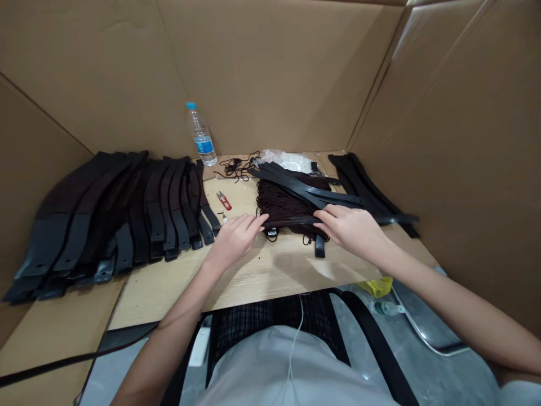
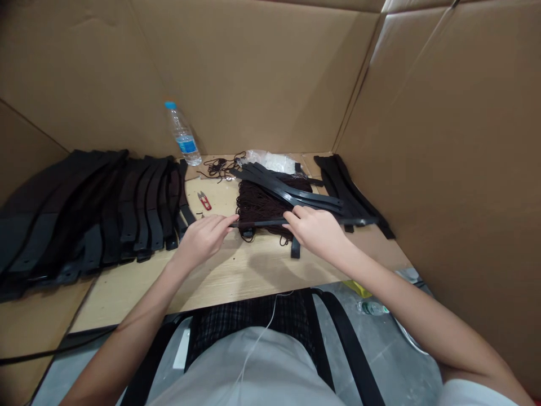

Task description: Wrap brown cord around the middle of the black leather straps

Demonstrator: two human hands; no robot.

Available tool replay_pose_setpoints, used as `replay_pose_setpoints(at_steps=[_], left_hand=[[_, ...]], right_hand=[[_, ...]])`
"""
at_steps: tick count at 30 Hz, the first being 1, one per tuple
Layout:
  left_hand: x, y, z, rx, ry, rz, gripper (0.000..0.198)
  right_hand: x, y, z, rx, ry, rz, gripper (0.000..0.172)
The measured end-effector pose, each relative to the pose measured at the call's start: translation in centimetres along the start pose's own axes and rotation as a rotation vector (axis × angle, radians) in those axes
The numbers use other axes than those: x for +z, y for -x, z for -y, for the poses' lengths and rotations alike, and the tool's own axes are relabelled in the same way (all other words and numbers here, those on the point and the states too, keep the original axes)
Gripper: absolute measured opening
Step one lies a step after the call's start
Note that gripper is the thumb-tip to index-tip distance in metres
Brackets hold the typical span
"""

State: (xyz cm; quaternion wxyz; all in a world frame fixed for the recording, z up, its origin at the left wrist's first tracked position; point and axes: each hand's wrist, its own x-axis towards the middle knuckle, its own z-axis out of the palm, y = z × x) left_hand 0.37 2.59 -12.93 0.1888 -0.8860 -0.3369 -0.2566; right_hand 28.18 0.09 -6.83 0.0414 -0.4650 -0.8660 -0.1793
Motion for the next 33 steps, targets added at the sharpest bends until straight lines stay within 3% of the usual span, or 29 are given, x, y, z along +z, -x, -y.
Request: replay_pose_setpoints(at_steps=[6,12,18,29,33], left_hand=[[-0.1,0.0,0.3,0.024,0.057,0.069,0.033],[0.6,0.0,0.2,0.003,0.086,0.115,0.025],[1.2,-0.2,0.6,0.009,0.034,0.076,0.025],[0.2,-0.6,0.8,0.067,-0.177,-0.235,0.016],[0.6,-0.3,0.8,0.069,-0.087,-0.195,0.02]], right_hand=[[-0.1,-0.4,0.1,-0.004,-0.051,0.112,0.03],[0.1,-1.1,-1.3,0.082,-0.287,0.224,0.027],[0.5,-1.7,-1.7,0.128,-0.493,0.3,0.017],[2.8,-0.3,-1.0,-0.082,-0.183,-0.099,0.028],[2.5,0.0,-1.4,-0.087,-0.171,-0.093,0.026]])
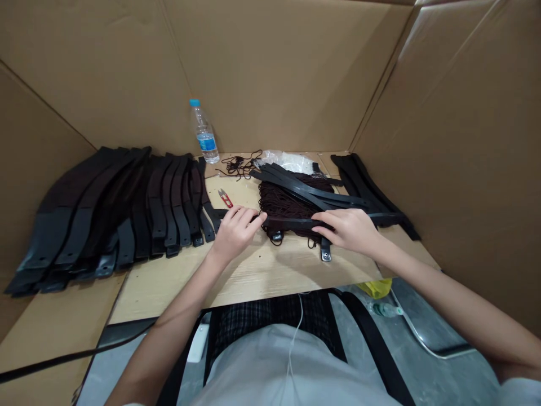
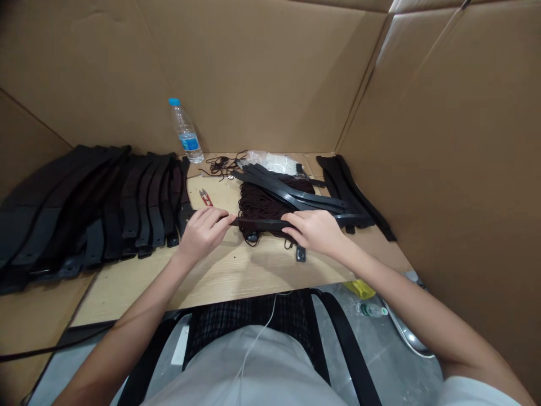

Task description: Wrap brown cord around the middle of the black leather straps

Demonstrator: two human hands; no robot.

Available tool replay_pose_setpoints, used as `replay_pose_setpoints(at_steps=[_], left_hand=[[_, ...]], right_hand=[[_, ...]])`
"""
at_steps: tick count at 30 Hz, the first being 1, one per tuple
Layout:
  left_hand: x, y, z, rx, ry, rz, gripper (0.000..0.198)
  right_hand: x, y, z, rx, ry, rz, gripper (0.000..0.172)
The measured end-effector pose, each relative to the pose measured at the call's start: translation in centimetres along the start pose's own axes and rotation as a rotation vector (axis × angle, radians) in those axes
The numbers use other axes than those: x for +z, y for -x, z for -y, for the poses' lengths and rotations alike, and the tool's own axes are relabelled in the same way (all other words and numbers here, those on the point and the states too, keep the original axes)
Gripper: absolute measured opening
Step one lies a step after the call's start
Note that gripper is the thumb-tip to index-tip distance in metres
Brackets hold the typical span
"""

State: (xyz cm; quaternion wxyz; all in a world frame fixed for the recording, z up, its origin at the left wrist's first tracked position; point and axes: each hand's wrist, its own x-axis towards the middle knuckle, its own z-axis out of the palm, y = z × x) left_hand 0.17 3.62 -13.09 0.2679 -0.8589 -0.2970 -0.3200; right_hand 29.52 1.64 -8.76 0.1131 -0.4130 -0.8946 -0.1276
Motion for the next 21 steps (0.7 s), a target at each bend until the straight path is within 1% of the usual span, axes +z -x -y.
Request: replay_pose_setpoints(at_steps=[2,4,9,13,17,21], left_hand=[[0.2,0.1,0.0,-0.029,0.083,0.058,0.023],[0.5,0.2,0.0,-0.055,0.158,0.095,0.023],[1.2,0.2,-0.5,-0.123,0.3,0.131,0.023],[1.3,0.1,-1.1,-0.188,0.414,0.177,0.024],[1.3,0.1,-1.1,-0.172,0.441,0.2,0.024],[1.5,0.4,-0.9,-0.144,0.416,0.303,0.028]], right_hand=[[-0.4,0.0,-0.2,0.003,0.011,0.026,0.025],[-0.9,-0.1,-0.3,-0.03,0.038,0.051,0.025],[-2.8,-0.3,-0.4,-0.167,0.162,0.076,0.022],[-3.7,-0.2,-0.4,-0.2,0.207,0.095,0.025],[-3.2,0.0,-0.7,-0.194,0.177,0.067,0.027],[-1.9,0.2,-1.1,-0.166,0.096,0.069,0.031]])
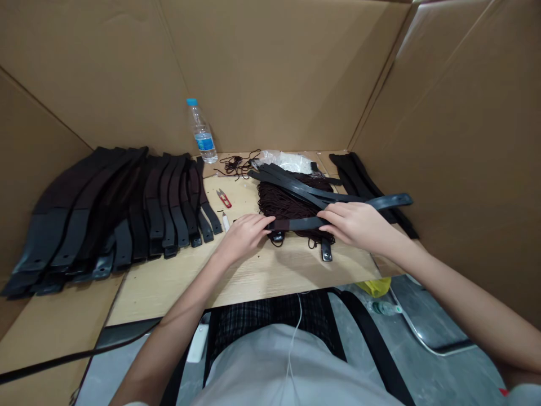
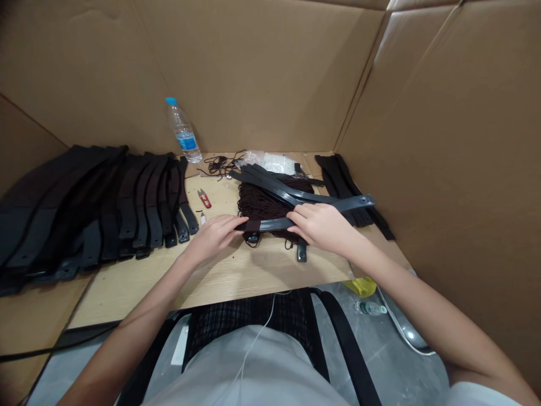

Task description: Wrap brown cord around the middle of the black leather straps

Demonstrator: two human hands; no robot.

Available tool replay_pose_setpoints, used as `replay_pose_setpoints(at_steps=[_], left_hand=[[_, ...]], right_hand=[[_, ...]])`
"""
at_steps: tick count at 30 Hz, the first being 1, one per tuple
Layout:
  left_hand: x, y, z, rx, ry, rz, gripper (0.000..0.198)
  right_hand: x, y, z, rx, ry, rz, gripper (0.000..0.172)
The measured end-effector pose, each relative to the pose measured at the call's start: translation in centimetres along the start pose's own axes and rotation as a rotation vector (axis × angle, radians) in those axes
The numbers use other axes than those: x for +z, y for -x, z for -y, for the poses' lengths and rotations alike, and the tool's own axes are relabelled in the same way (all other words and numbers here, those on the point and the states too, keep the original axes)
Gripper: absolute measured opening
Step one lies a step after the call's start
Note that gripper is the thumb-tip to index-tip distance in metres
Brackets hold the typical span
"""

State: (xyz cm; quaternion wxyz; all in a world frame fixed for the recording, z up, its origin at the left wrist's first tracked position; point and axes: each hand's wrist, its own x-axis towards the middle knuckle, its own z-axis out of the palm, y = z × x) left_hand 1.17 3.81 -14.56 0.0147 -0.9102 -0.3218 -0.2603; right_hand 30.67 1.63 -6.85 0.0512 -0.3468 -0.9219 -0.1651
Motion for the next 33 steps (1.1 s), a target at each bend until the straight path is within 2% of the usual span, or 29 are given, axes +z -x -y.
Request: replay_pose_setpoints(at_steps=[6,10,12,16,21,24,29,33], left_hand=[[0.2,0.4,-0.1,-0.066,0.002,0.15,0.032],[-0.2,0.4,0.1,-0.075,-0.028,0.144,0.029],[-0.6,0.3,0.4,-0.062,-0.063,0.138,0.028],[-1.3,0.0,0.8,-0.016,-0.151,0.114,0.024],[-2.0,-0.3,1.1,0.036,-0.257,0.081,0.019],[-2.1,-0.3,1.0,0.02,-0.237,0.078,0.019],[-1.8,0.1,0.8,-0.033,-0.169,0.085,0.021],[-1.7,0.2,0.6,-0.093,-0.063,0.076,0.031]], right_hand=[[2.1,0.2,0.4,0.199,-0.277,0.032,0.034],[3.7,0.6,1.3,0.373,-0.51,0.065,0.036],[4.5,0.7,1.9,0.416,-0.613,0.049,0.033],[5.5,0.9,2.4,0.386,-0.641,-0.027,0.028],[5.1,0.4,1.7,0.24,-0.399,-0.126,0.029],[4.6,0.2,1.4,0.213,-0.336,-0.142,0.03],[4.4,0.3,1.8,0.314,-0.499,-0.081,0.033],[4.5,0.2,2.2,0.459,-0.684,0.019,0.045]])
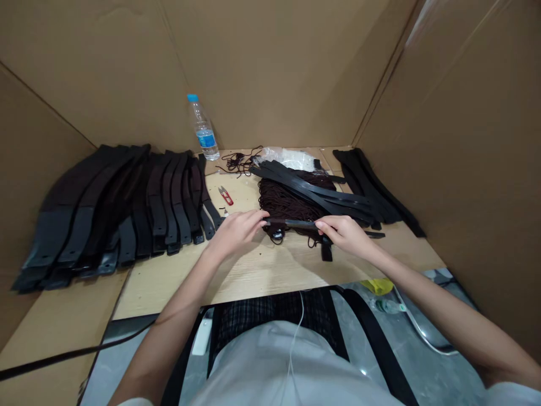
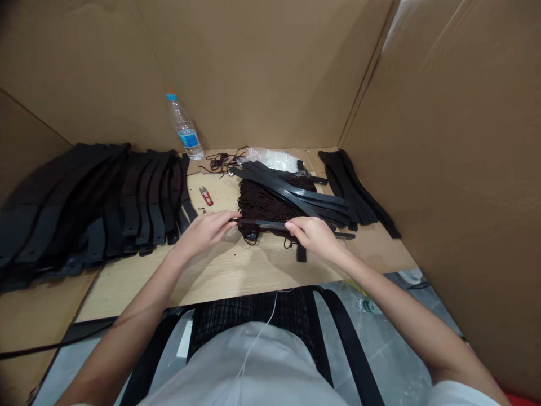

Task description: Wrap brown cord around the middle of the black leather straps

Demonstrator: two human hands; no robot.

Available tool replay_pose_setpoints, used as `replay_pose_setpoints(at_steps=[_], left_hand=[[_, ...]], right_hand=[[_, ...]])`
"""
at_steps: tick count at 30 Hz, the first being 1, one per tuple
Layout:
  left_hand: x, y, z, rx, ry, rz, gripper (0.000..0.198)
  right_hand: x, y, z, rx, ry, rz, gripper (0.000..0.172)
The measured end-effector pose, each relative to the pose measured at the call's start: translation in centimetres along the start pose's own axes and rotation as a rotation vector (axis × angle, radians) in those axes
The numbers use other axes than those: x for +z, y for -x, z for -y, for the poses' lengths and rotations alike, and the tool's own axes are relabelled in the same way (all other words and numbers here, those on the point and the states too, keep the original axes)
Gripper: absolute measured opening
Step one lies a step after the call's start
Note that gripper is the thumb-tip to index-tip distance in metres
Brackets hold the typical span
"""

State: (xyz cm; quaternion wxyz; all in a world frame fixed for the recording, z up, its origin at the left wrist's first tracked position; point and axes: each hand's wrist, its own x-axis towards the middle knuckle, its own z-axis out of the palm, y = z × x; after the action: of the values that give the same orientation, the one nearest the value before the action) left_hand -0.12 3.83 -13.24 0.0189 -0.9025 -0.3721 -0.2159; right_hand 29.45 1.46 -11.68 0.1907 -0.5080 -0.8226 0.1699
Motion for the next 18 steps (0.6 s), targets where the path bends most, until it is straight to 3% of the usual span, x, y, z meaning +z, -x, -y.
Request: replay_pose_setpoints(at_steps=[11,15,18], left_hand=[[0.82,-0.24,-0.69,-0.05,-0.064,0.061,0.021],[0.7,-0.32,-0.73,-0.051,-0.04,0.059,0.018],[0.67,-0.1,-0.71,-0.064,0.013,0.063,0.017]], right_hand=[[0.12,-0.28,0.11,0.279,-0.468,0.273,0.06],[0.47,-0.38,0.07,0.325,-0.562,0.309,0.056],[0.58,-0.32,0.17,0.283,-0.429,0.275,0.04]])
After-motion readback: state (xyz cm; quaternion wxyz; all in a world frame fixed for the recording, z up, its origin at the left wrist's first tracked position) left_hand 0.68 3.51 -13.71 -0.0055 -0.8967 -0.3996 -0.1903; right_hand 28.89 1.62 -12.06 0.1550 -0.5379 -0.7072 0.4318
